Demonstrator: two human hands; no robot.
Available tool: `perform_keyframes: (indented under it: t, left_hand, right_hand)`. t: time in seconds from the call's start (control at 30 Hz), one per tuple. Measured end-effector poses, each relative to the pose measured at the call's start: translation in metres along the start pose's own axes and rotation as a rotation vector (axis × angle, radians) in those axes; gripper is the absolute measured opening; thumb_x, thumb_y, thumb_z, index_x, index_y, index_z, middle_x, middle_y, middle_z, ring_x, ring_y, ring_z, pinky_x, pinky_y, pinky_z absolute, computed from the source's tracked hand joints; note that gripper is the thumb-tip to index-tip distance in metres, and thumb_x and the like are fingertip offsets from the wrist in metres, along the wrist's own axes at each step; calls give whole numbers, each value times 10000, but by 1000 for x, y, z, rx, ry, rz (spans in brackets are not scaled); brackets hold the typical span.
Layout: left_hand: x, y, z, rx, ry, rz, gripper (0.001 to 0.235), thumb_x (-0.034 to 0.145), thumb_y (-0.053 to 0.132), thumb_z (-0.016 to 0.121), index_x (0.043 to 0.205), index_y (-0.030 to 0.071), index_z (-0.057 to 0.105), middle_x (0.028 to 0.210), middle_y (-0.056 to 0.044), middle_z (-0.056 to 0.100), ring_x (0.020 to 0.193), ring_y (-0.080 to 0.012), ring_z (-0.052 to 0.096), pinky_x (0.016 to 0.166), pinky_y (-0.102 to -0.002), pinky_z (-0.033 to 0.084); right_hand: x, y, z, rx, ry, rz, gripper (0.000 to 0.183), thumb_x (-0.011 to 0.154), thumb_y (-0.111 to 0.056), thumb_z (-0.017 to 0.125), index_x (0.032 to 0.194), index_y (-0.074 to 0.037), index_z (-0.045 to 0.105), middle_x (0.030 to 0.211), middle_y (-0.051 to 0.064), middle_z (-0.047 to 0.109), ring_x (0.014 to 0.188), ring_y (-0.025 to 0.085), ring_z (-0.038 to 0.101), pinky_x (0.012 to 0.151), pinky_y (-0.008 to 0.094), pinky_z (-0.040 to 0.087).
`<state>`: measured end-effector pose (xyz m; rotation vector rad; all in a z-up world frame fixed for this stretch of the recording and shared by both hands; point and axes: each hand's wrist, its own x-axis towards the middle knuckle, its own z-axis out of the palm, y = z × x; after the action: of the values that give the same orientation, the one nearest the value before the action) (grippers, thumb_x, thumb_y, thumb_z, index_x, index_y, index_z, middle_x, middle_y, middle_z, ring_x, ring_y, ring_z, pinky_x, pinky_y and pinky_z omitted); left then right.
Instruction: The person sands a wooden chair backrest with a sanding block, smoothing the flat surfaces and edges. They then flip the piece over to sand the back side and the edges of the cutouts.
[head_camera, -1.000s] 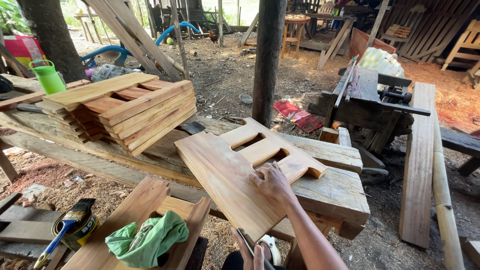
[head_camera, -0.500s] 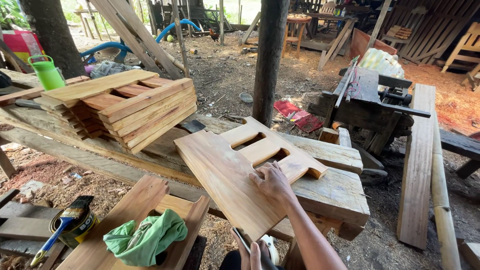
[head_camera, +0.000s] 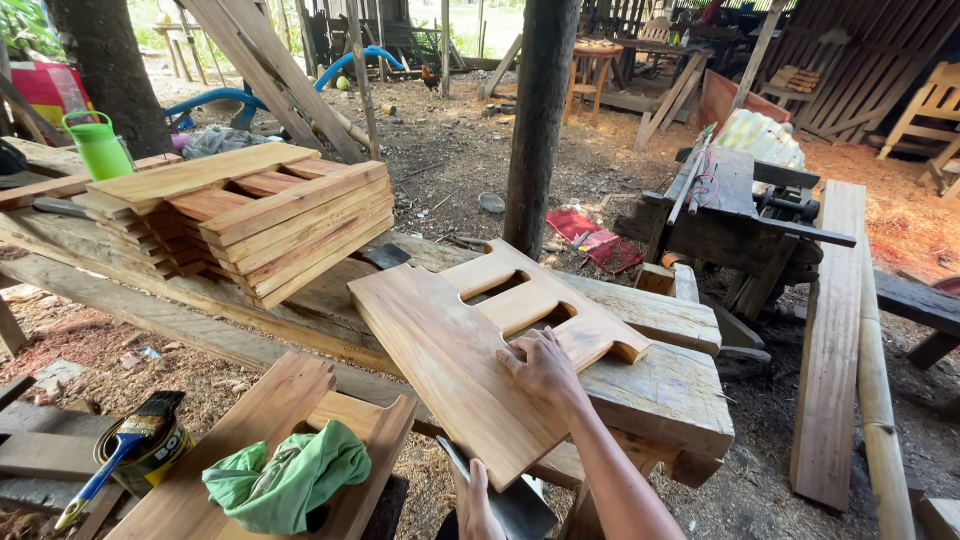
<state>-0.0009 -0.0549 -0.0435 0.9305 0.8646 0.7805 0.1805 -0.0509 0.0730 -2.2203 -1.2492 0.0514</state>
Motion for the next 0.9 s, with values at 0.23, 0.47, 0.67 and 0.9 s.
perform_keyframes:
  t: [0.23, 0.47, 0.67, 0.9]
  left_hand:
    - [6, 37, -7, -210, 8, 30, 835, 1032, 515, 394, 1701, 100, 114, 1571, -365, 245, 1410, -531, 273, 1147, -647, 240]
    - [6, 18, -4, -167, 63, 91, 790, 1009, 460, 400, 1656, 96, 132, 1420, -278, 521, 1148, -306, 555, 1064, -454, 433]
    - [2, 38, -5, -124, 43, 138, 778, 1056, 462, 401, 1660, 39, 152, 1575, -268, 374, 1330, -402, 420, 1126, -502, 332]
    - [-34, 83, 10, -113, 35, 246, 786, 1003, 445, 339, 1640, 88, 48, 1677, -202, 192, 1503, -351, 319, 1220, -445, 256]
  right_hand:
    - [1, 10, 8, 24, 16, -9, 462, 918, -470, 661, 1118, -65, 759, 1176, 103, 709, 1251, 234, 584, 1266, 434, 183]
    - [0, 4, 1, 7, 21, -16, 453, 918, -447, 659, 1126, -58, 763, 1162, 102, 718, 1258, 241, 574, 1267, 430, 188]
    - [-3, 9, 6, 13, 4, -9, 470, 925, -463, 654, 1141, -57, 752, 1167, 107, 708, 1249, 233, 587, 1274, 430, 175]
    - [-1, 5, 2, 17, 6, -5, 475, 917, -469, 653, 1150, -68, 754, 1167, 100, 711, 1276, 232, 562, 1272, 428, 180]
